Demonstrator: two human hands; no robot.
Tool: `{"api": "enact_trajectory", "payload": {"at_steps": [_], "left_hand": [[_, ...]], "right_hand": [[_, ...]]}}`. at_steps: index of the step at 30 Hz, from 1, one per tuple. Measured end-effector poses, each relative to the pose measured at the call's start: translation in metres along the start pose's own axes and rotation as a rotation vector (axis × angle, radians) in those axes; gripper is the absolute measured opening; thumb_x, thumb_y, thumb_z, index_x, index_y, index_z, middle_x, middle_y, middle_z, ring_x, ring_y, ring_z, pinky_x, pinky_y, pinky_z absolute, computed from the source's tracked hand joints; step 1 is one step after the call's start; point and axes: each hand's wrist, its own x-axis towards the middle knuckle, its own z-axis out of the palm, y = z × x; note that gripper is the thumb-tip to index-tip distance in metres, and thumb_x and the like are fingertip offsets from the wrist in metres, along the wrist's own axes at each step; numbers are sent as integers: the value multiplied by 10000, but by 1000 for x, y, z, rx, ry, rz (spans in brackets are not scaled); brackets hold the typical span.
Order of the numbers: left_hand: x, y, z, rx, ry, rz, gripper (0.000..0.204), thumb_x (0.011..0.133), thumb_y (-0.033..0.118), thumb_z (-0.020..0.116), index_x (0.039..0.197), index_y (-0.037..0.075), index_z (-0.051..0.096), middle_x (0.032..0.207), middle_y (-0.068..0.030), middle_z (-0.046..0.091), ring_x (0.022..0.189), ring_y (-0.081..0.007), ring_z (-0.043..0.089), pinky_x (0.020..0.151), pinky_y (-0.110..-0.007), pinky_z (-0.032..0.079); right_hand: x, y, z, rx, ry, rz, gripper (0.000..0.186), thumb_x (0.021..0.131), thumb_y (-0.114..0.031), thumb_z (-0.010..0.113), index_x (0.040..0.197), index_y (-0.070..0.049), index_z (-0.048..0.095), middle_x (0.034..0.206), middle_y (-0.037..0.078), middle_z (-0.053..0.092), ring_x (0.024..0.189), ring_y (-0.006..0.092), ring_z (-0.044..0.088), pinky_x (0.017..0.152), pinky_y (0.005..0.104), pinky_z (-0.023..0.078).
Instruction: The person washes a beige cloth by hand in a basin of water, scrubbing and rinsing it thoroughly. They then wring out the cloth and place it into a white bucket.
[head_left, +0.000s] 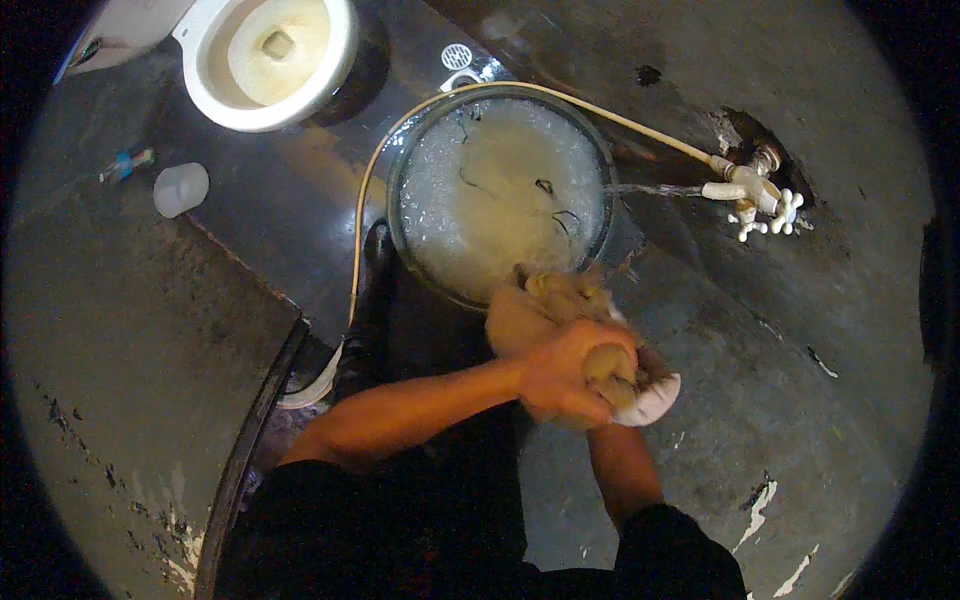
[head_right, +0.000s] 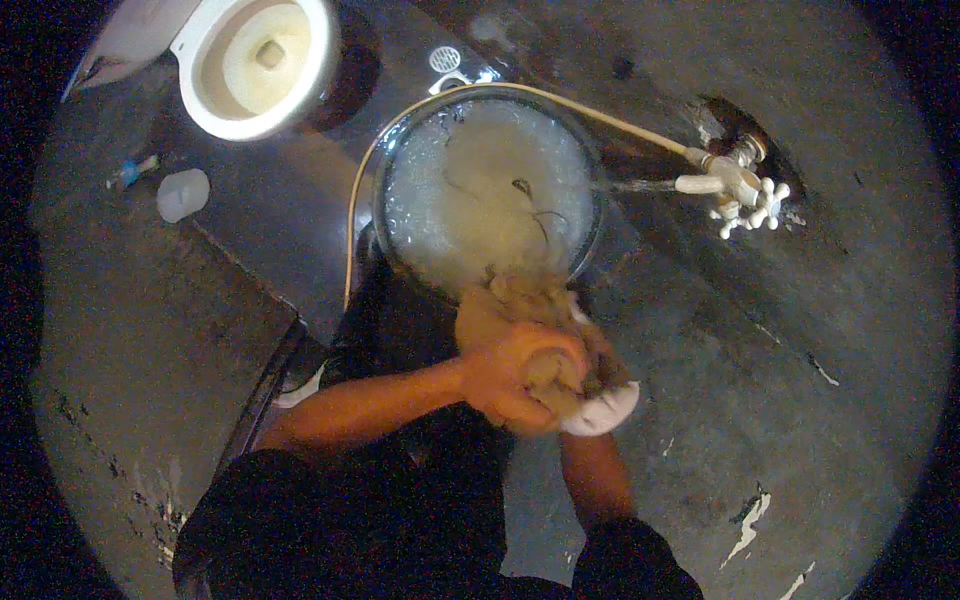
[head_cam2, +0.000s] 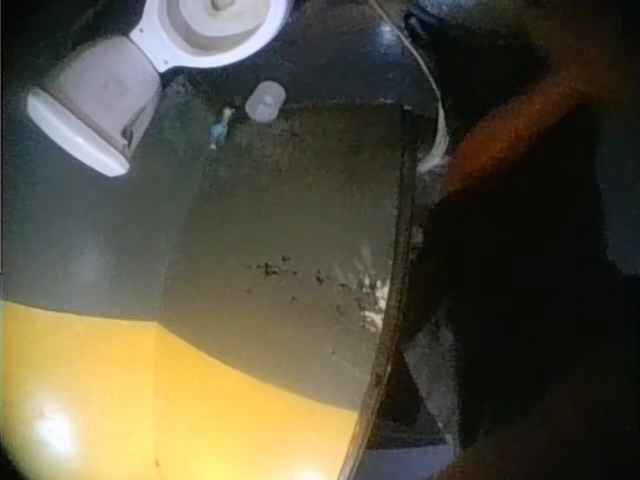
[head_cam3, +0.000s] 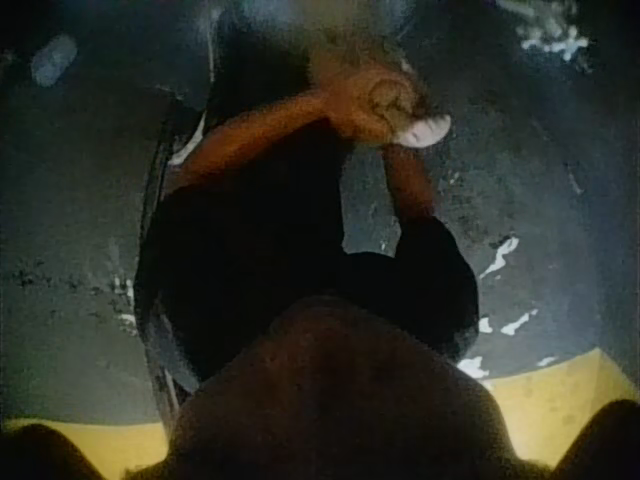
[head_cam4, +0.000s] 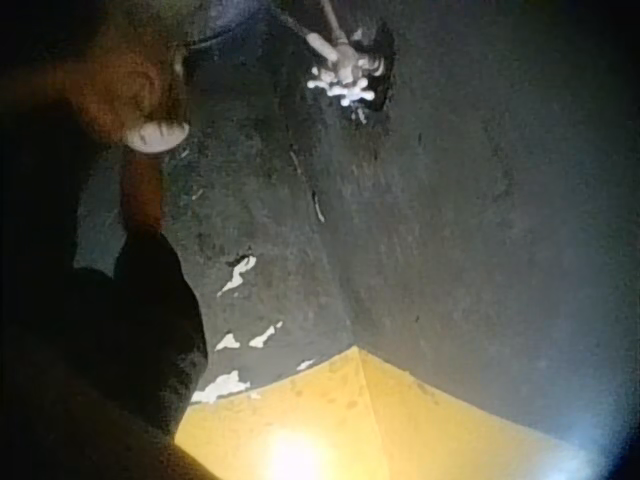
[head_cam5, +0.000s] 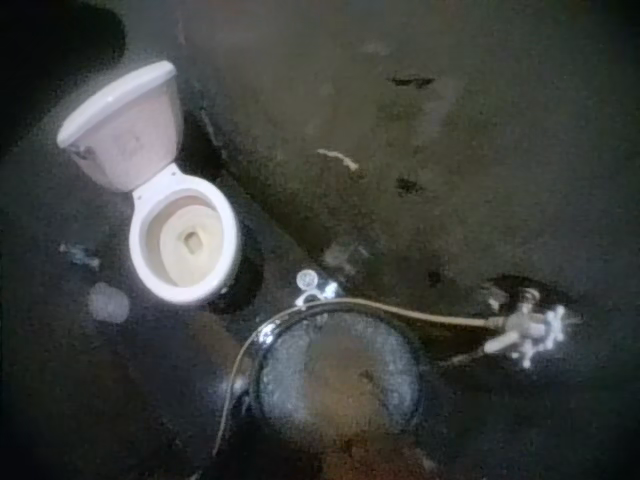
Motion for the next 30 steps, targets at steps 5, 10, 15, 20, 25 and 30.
{"api": "enact_trajectory", "payload": {"at_steps": [5, 10, 15, 20, 25, 30], "left_hand": [[15, 1, 10, -259, -30, 63, 432, 479, 121, 756, 886, 54, 628, 825, -34, 621, 807, -189, 598, 756, -289, 465], [8, -16, -41, -581, 158, 30, 536, 599, 154, 669, 1111, 34, 567, 1057, -80, 602, 978, -211, 574, 858, -303, 448], [-24, -11, -99, -536, 278, -55, 674, 711, 201, 592, 1348, 33, 450, 1298, -120, 541, 1167, -234, 517, 972, -338, 413], [-85, -11, -120, -286, 652, -384, 873, 791, 452, 549, 1503, 85, 200, 1507, -118, 323, 1346, -322, 370, 1075, -478, 344], [-85, -23, -87, -911, 543, -271, 829, 893, 609, 469, 1503, 122, 189, 1503, -121, 318, 1342, -313, 367, 1086, -545, 292], [-53, -39, -91, -1055, 542, -321, 723, 910, 570, 473, 1418, 67, 365, 1393, -137, 464, 1264, -303, 461, 1071, -469, 368]], "right_hand": [[-9, 10, 12, 108, 74, -96, 398, 901, -293, 594, 1189, -18, 581, 1159, 111, 633, 1057, 271, 605, 919, 408, 479], [-24, -18, 26, 240, 238, -253, 376, 901, -285, 596, 1168, -20, 601, 1139, 107, 648, 1039, 268, 617, 910, 407, 484], [-24, -47, 31, 242, 466, -334, 355, 900, -278, 599, 1147, -23, 622, 1120, 103, 663, 1021, 265, 629, 900, 406, 489], [-24, -88, 2, -479, 399, -214, 308, 832, -270, 685, 1014, -22, 674, 977, 79, 699, 920, 231, 663, 828, 381, 517], [-5, -98, 19, -1437, 25, -316, 248, 743, -158, 764, 932, -13, 695, 891, 77, 695, 822, 164, 669, 730, 315, 532], [-10, -85, 52, -1550, -319, -509, 223, 687, -156, 794, 839, -28, 691, 852, 122, 692, 767, 279, 683, 686, 340, 537]]}}
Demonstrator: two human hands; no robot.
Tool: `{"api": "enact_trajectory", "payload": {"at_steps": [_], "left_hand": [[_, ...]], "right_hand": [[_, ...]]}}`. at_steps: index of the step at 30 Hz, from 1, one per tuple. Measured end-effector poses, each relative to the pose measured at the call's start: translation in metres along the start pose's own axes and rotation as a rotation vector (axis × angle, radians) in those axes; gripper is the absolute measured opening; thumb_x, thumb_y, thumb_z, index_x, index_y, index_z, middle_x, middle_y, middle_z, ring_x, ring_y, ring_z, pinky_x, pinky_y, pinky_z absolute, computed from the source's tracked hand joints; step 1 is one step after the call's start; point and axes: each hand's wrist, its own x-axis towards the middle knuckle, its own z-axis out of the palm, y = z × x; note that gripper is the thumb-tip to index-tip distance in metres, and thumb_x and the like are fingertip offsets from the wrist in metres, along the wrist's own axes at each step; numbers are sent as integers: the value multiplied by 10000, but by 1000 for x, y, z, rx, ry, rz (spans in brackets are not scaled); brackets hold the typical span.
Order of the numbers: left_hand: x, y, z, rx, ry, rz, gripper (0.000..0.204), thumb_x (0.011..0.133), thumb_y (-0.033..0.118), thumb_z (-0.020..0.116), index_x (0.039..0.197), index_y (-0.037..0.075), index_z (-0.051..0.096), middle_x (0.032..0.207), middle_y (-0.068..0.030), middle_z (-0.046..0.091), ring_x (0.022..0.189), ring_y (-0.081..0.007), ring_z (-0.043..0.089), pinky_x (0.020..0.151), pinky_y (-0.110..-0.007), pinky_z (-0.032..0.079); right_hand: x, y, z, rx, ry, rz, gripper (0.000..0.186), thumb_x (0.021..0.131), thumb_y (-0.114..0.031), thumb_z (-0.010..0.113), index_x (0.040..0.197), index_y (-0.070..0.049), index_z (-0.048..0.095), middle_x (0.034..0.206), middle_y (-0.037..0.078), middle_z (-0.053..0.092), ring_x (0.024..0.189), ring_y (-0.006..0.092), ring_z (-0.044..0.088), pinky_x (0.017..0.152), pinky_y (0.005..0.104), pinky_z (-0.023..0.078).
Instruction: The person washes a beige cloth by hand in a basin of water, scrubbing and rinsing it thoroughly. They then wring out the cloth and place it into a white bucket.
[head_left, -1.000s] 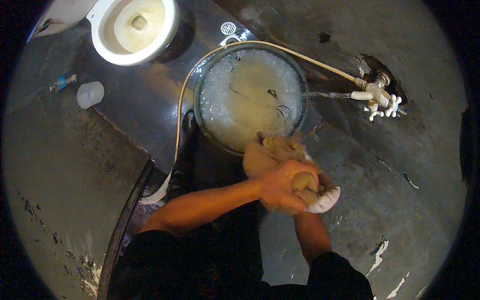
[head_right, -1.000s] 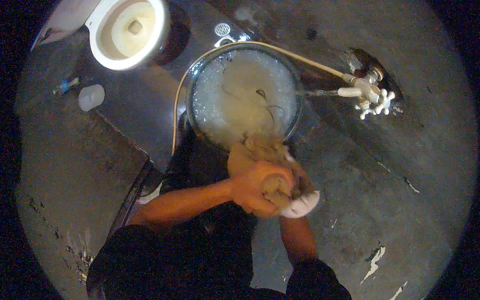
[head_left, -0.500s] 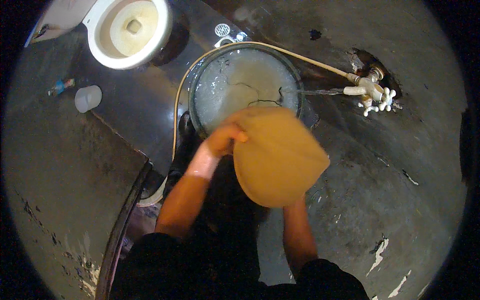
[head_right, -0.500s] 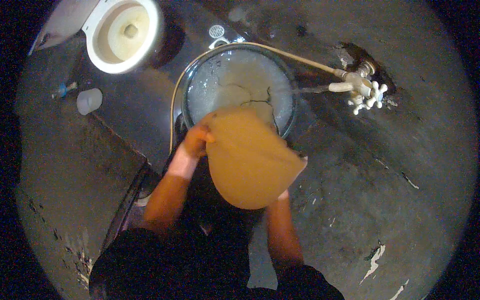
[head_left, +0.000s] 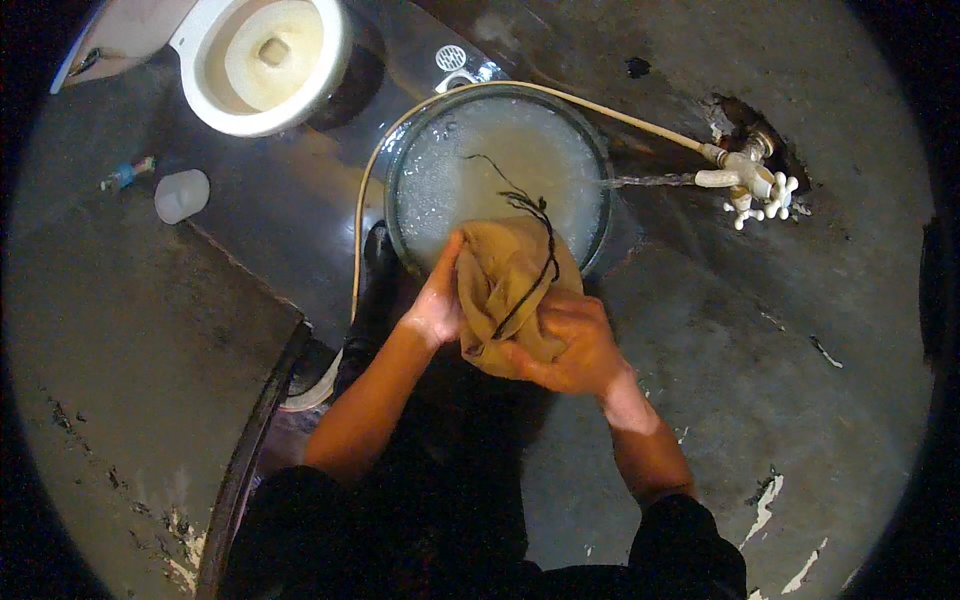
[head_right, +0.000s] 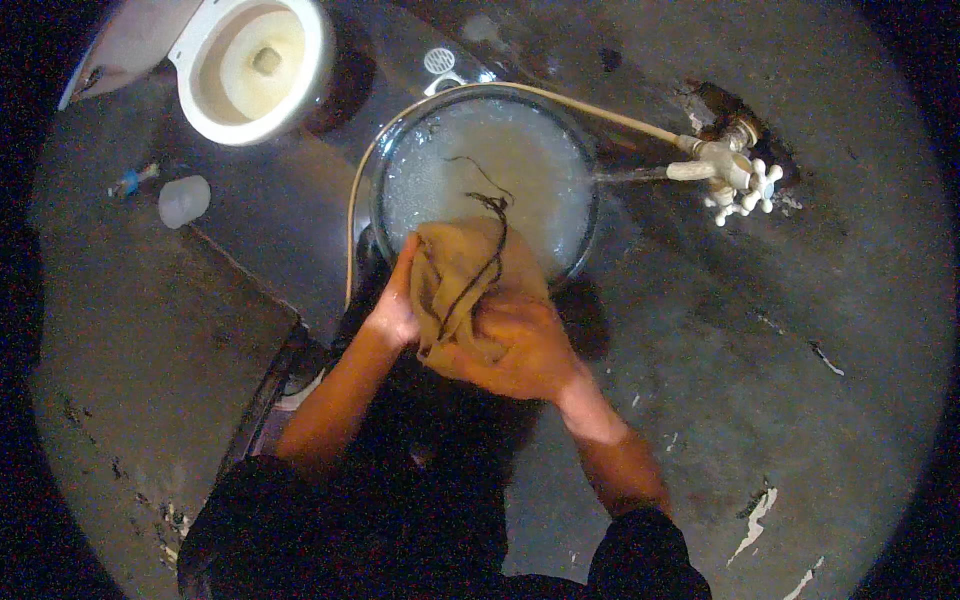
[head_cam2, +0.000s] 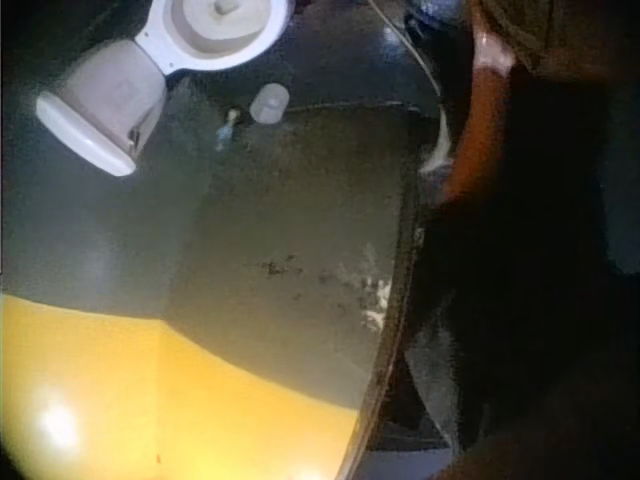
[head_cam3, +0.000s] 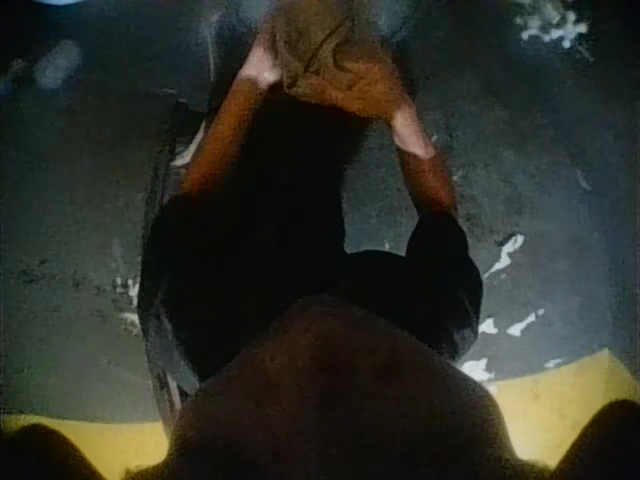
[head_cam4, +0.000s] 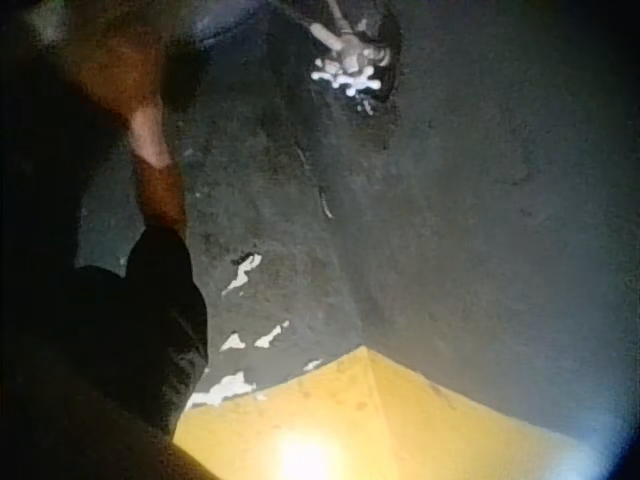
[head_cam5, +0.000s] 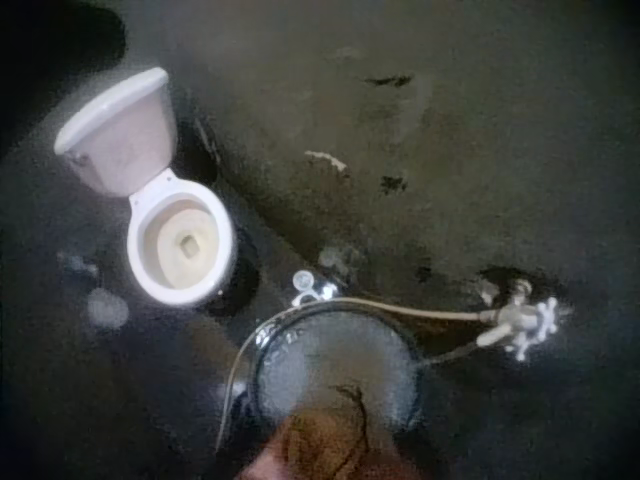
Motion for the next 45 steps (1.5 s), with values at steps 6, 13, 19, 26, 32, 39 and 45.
{"api": "enact_trajectory", "payload": {"at_steps": [6, 13, 19, 26, 32, 39, 45], "left_hand": [[13, -19, 6, 25, -39, -101, 474, 874, 288, 508, 1287, 56, 494, 1222, -121, 588, 1098, -274, 583, 988, -416, 458], [10, -15, 27, 405, -197, 196, 551, 801, 260, 658, 1276, 27, 503, 1258, -148, 581, 1107, -272, 586, 977, -422, 466], [-9, -37, 75, 850, -421, 592, 514, 663, 161, 763, 1119, 33, 563, 1264, -142, 578, 1110, -246, 587, 962, -393, 450], [-23, -60, 117, 1427, -604, 1016, 485, 616, 249, 772, 1030, 72, 592, 1061, -151, 648, 1034, -327, 613, 919, -437, 468], [-25, -76, 139, 1624, -791, 968, 353, 639, 273, 707, 921, 89, 603, 880, -112, 643, 882, -318, 614, 772, -450, 489], [-15, -97, 126, 1709, -1008, 903, 319, 644, 294, 681, 872, 93, 586, 794, -83, 614, 823, -289, 612, 720, -442, 498], [-9, -95, 115, 1961, -1121, 623, 318, 648, 305, 688, 869, 100, 585, 836, -104, 620, 853, -280, 622, 746, -449, 502]], "right_hand": [[-3, -10, -11, 295, -37, -64, 265, 680, -245, 796, 795, -33, 686, 820, 107, 687, 752, 270, 680, 684, 369, 531], [-50, 7, 0, 927, 521, 330, 643, 899, -542, 532, 1249, -2, 527, 1226, 114, 587, 1117, 256, 577, 938, 369, 472], [-63, 36, 13, 1390, 571, 591, 612, 950, -546, 377, 1243, -28, 518, 1248, 125, 558, 1134, 268, 535, 988, 406, 421], [-52, 45, 4, 1055, 72, 724, 492, 876, -477, 487, 1086, -44, 591, 1061, 104, 599, 947, 232, 547, 839, 395, 446], [-24, 46, -8, 721, -375, 568, 392, 813, -418, 580, 951, -58, 653, 901, 86, 635, 786, 202, 558, 712, 386, 466], [-4, 72, 19, 320, -908, 604, 297, 726, -346, 679, 730, -51, 705, 658, 102, 642, 577, 194, 543, 558, 405, 460], [21, 54, 35, 161, -907, 577, 337, 707, -353, 684, 695, -16, 696, 626, 180, 623, 545, 251, 563, 556, 436, 464]]}}
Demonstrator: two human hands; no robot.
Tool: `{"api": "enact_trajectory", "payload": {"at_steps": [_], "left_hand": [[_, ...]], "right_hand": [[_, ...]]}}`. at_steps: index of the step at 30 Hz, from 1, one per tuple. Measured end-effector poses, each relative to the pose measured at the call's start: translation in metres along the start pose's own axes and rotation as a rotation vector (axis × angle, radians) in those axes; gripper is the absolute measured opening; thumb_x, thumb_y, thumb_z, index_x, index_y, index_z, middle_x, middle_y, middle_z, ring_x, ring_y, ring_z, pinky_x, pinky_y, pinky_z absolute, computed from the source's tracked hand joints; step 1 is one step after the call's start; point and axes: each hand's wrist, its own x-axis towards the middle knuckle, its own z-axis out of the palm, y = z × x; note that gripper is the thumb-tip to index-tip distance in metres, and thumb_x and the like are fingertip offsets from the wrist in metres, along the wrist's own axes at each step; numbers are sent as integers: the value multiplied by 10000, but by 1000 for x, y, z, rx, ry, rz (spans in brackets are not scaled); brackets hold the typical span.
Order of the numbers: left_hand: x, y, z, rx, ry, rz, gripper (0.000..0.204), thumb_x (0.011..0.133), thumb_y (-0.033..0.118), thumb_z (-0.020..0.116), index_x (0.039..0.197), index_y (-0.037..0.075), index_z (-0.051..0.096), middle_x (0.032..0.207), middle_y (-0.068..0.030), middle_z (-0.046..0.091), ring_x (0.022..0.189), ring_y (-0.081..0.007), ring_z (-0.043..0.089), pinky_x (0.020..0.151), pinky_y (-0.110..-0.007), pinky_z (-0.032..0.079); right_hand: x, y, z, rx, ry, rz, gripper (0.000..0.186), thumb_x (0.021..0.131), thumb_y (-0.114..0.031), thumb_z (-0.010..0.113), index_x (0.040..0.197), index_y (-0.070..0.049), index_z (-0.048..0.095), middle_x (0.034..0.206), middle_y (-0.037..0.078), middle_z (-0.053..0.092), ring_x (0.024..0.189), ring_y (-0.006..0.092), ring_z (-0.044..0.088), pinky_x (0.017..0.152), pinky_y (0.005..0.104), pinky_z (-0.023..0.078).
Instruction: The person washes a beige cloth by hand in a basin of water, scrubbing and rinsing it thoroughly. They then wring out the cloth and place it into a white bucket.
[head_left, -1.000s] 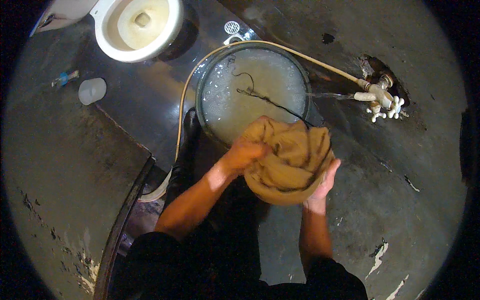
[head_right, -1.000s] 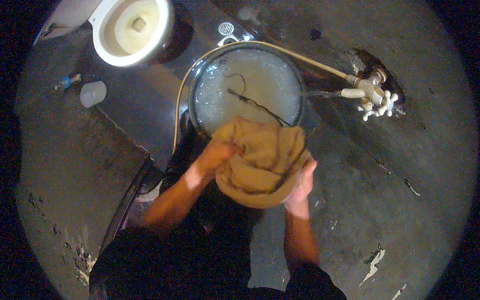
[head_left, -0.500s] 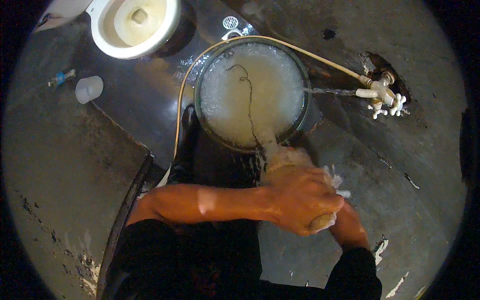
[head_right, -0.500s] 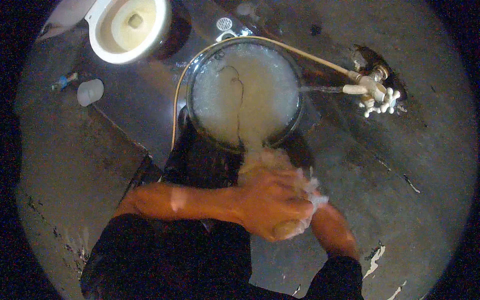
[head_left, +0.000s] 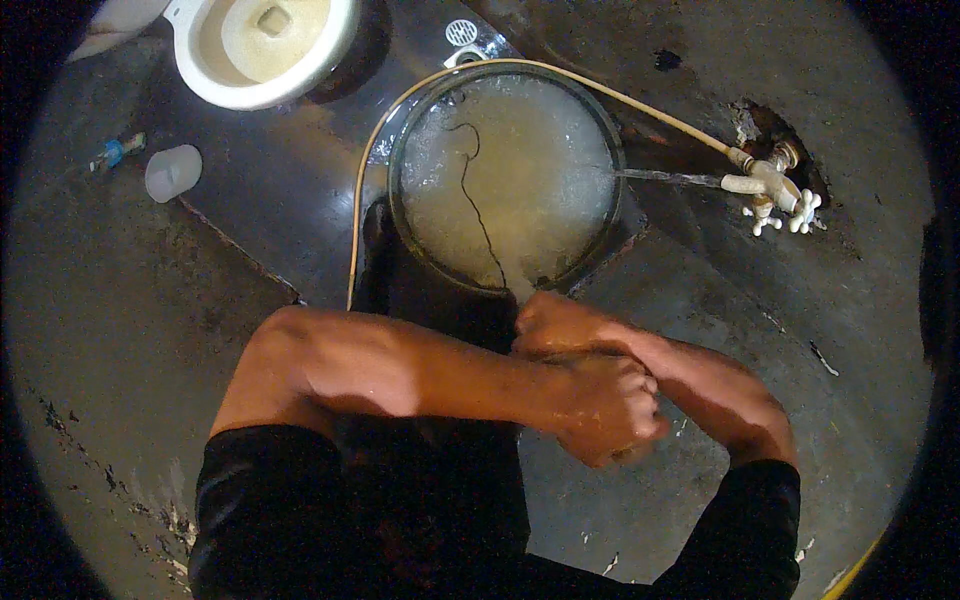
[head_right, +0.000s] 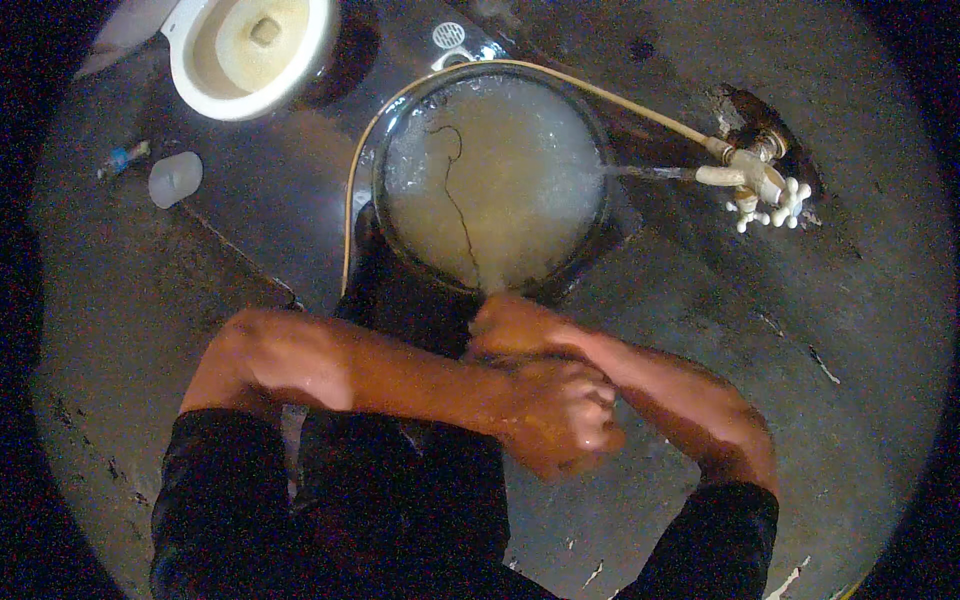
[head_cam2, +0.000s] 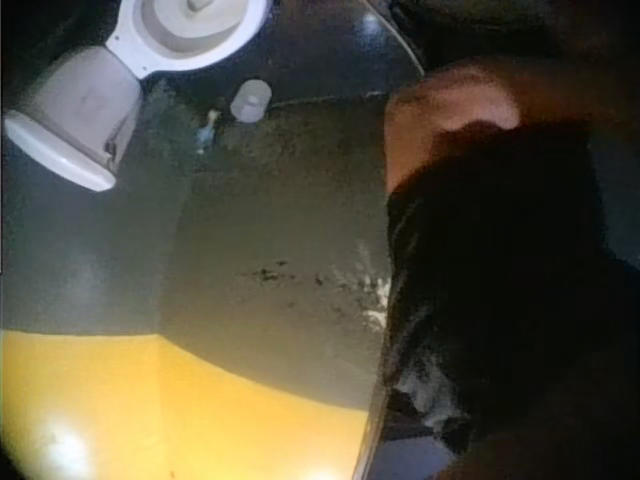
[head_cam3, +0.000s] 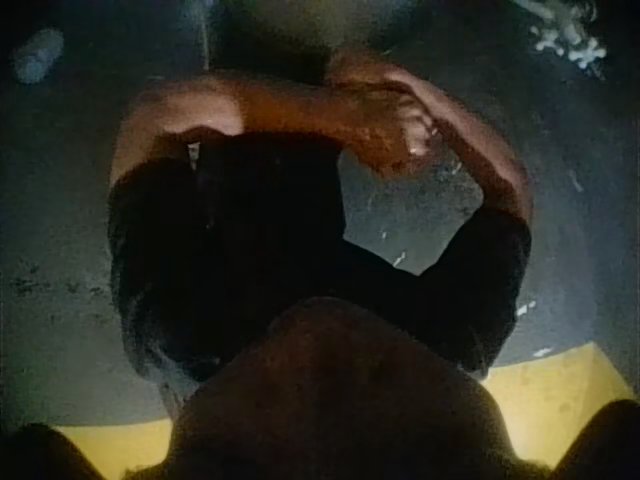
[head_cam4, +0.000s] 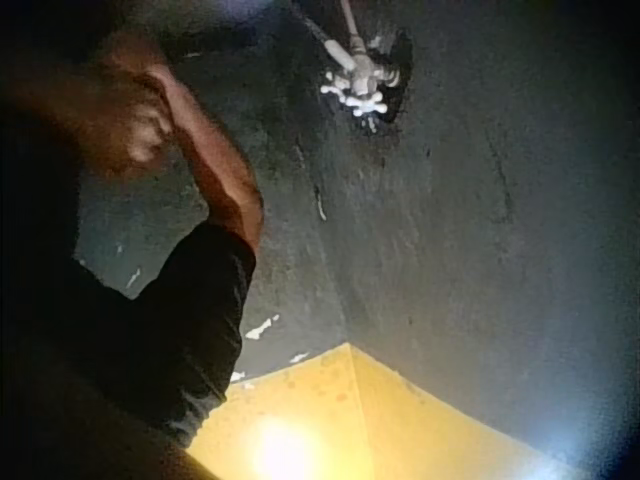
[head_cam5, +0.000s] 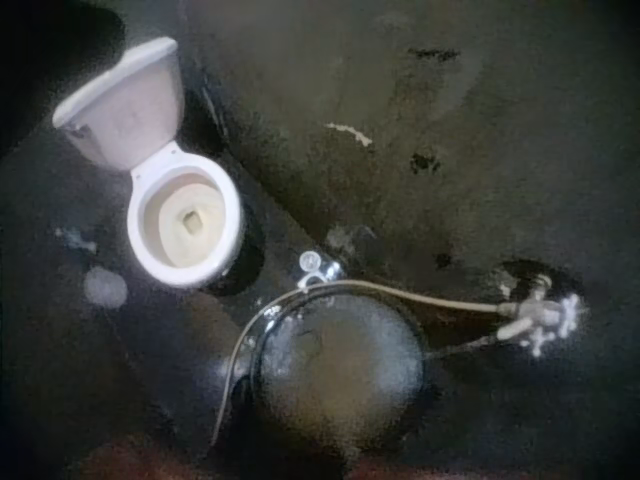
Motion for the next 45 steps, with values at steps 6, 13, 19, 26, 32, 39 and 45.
{"api": "enact_trajectory", "payload": {"at_steps": [6, 13, 19, 26, 32, 39, 45], "left_hand": [[-13, -32, -7, -271, 466, -114, 264, 691, 197, 671, 922, 88, 605, 900, -96, 638, 882, -251, 619, 788, -416, 503], [-88, -98, -46, -1296, 1515, -653, 284, 777, 152, 547, 1024, 26, 609, 1046, -105, 660, 969, -234, 628, 836, -368, 511], [-130, -83, -46, -1546, 1489, -502, 478, 855, 361, 488, 1169, 12, 579, 1140, -149, 636, 985, -289, 633, 886, -406, 504], [-124, -24, -89, -1998, 1451, -137, 488, 829, 274, 460, 1225, 1, 538, 1146, -155, 623, 1028, -299, 611, 929, -423, 485], [-170, -103, -129, -1024, 1667, -58, 386, 841, 295, 482, 1076, 10, 593, 1033, -131, 639, 945, -254, 615, 859, -384, 501], [-196, -85, -249, -558, 1779, -209, 211, 755, 109, 542, 936, 13, 593, 905, -81, 619, 828, -158, 586, 767, -298, 490], [-213, -82, -246, -323, 1269, -597, 280, 626, 71, 606, 900, 20, 592, 814, -36, 601, 759, -134, 566, 722, -276, 482]], "right_hand": [[-16, 194, 36, -243, 584, -585, 297, 852, -294, 592, 1028, -62, 650, 989, 119, 642, 871, 209, 615, 782, 371, 506], [-33, 57, -39, 1588, 495, -73, 607, 958, -517, 432, 1371, -72, 451, 1374, 129, 494, 1248, 267, 485, 1050, 434, 400], [-18, 40, -38, 1733, 530, -328, 716, 920, -602, 461, 1388, -61, 430, 1378, 103, 494, 1224, 283, 494, 1029, 423, 402], [86, 92, 8, 1842, 258, -1068, 620, 918, -545, 488, 1334, -85, 471, 1150, 91, 601, 1010, 249, 580, 913, 453, 455], [128, -16, 39, 1451, 317, -1125, 518, 927, -489, 487, 1254, -91, 532, 1002, 81, 645, 839, 220, 608, 825, 437, 473], [-48, -102, 12, 500, 550, -154, 215, 928, -224, 624, 956, -13, 650, 755, 30, 612, 687, 109, 563, 660, 260, 480], [-116, -157, -95, 212, 831, -306, 260, 850, -306, 691, 853, -48, 659, 789, 17, 629, 682, 115, 573, 626, 282, 479]]}}
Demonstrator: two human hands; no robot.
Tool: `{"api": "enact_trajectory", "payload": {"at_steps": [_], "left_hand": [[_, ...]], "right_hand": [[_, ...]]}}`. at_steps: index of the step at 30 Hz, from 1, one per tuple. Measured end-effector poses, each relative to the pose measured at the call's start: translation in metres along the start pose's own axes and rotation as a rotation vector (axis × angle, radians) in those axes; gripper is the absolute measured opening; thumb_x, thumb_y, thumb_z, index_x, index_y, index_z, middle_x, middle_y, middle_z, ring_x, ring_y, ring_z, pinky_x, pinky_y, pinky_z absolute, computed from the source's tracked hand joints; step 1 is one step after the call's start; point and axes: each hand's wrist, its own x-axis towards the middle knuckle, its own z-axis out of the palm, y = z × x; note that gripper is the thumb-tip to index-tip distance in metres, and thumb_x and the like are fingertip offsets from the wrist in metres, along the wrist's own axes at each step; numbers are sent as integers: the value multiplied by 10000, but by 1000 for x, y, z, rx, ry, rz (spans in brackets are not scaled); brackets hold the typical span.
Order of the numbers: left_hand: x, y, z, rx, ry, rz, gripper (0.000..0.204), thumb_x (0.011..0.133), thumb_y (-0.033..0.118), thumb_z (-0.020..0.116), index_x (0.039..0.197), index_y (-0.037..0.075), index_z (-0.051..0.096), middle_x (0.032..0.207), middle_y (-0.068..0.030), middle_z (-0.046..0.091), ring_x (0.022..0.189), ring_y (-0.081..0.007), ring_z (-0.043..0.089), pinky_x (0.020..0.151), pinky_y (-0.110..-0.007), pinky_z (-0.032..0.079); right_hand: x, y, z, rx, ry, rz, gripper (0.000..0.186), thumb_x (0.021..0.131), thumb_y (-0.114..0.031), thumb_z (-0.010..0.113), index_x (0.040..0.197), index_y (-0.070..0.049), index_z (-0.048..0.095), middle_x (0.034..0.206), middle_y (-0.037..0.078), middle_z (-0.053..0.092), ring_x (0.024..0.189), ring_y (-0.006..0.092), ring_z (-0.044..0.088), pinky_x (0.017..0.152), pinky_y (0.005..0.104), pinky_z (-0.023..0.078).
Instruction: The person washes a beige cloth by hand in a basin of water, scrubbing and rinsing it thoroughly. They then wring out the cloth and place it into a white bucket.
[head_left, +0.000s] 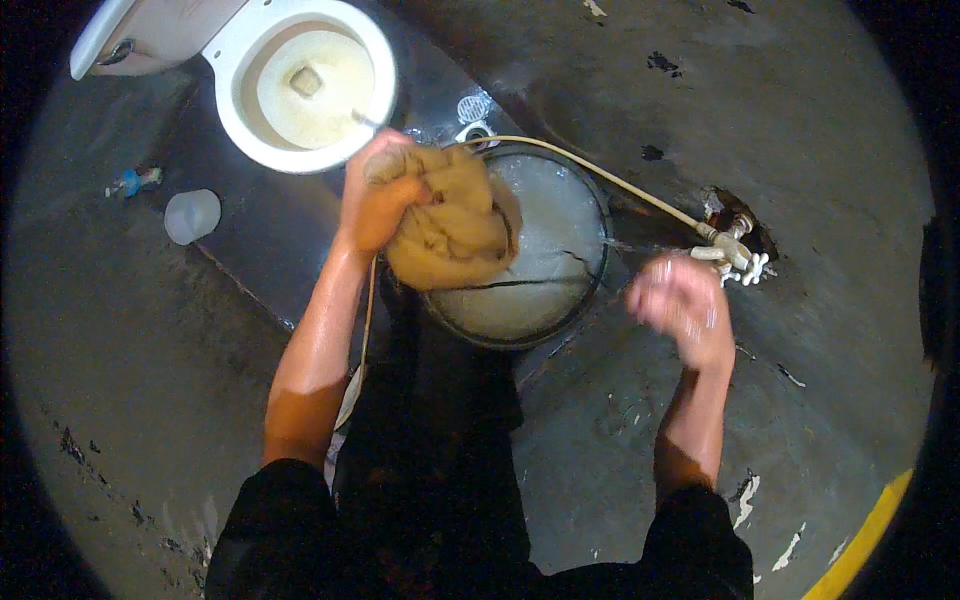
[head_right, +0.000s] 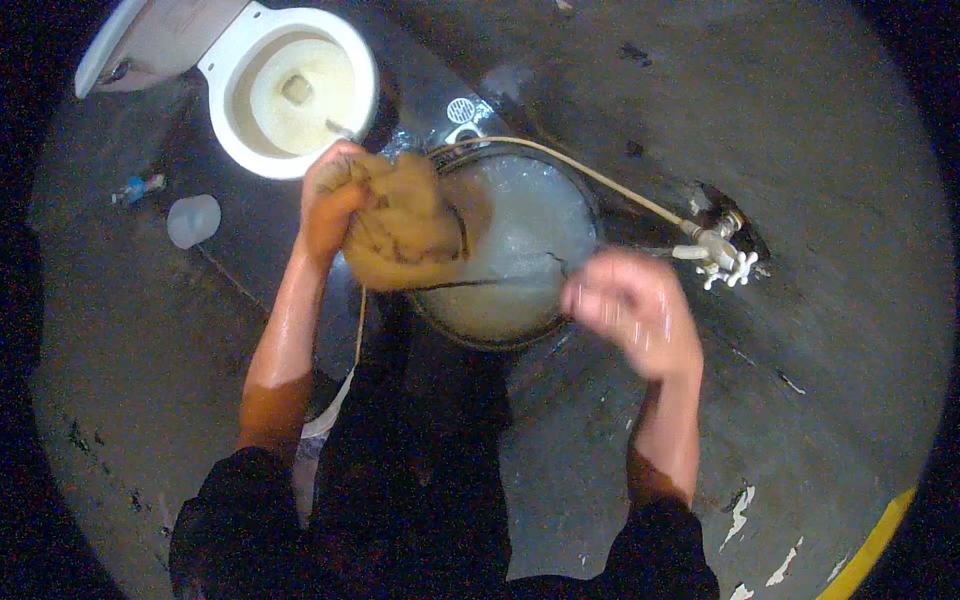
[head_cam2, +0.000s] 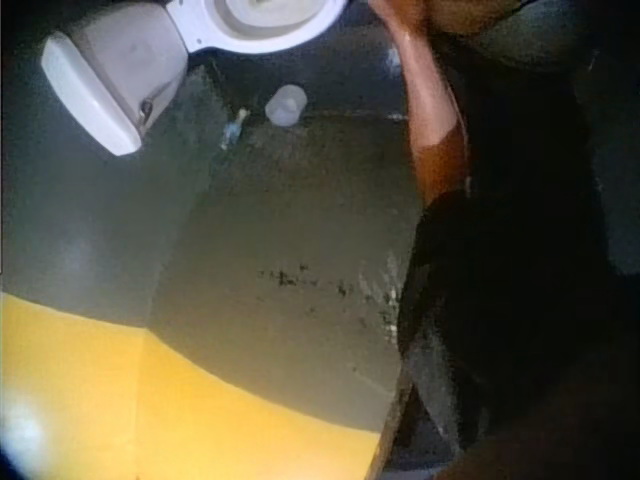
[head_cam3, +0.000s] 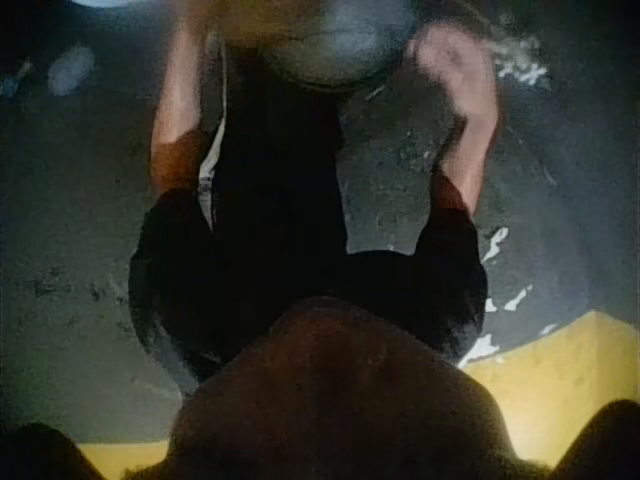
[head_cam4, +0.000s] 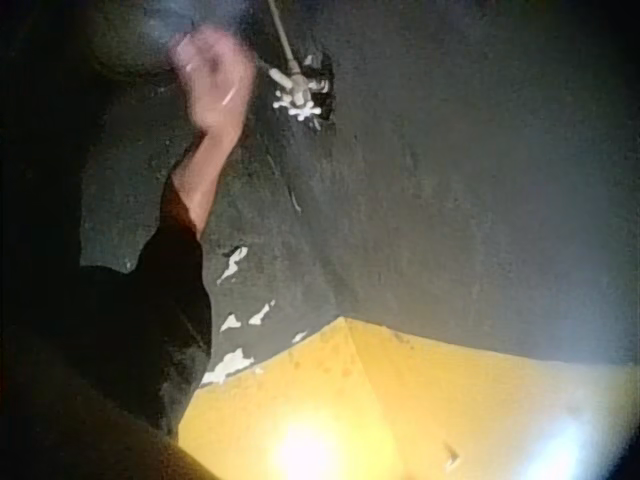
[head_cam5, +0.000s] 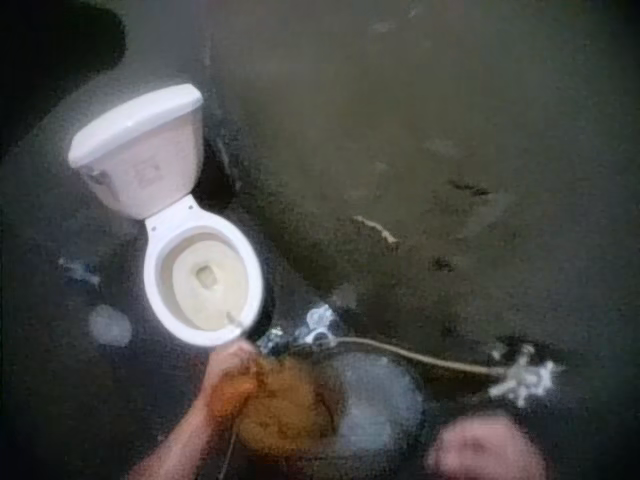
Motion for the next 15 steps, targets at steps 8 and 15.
{"api": "enact_trajectory", "payload": {"at_steps": [8, 15], "left_hand": [[-59, -37, 35, -963, 218, -405, 392, 743, 157, 480, 1078, -7, 601, 1069, -146, 640, 963, -276, 628, 885, -384, 510], [-19, -44, 16, -716, 584, -61, 304, 779, 199, 484, 976, -1, 601, 985, -108, 630, 904, -240, 611, 822, -358, 508]], "right_hand": [[124, 219, 71, 376, -171, 174, 237, 925, -318, 591, 1022, -105, 632, 880, -12, 613, 804, 95, 560, 689, 272, 470], [-2, 232, 127, 745, -121, 412, 297, 976, -308, 527, 1076, -57, 651, 935, 6, 647, 849, 131, 581, 753, 282, 483]]}}
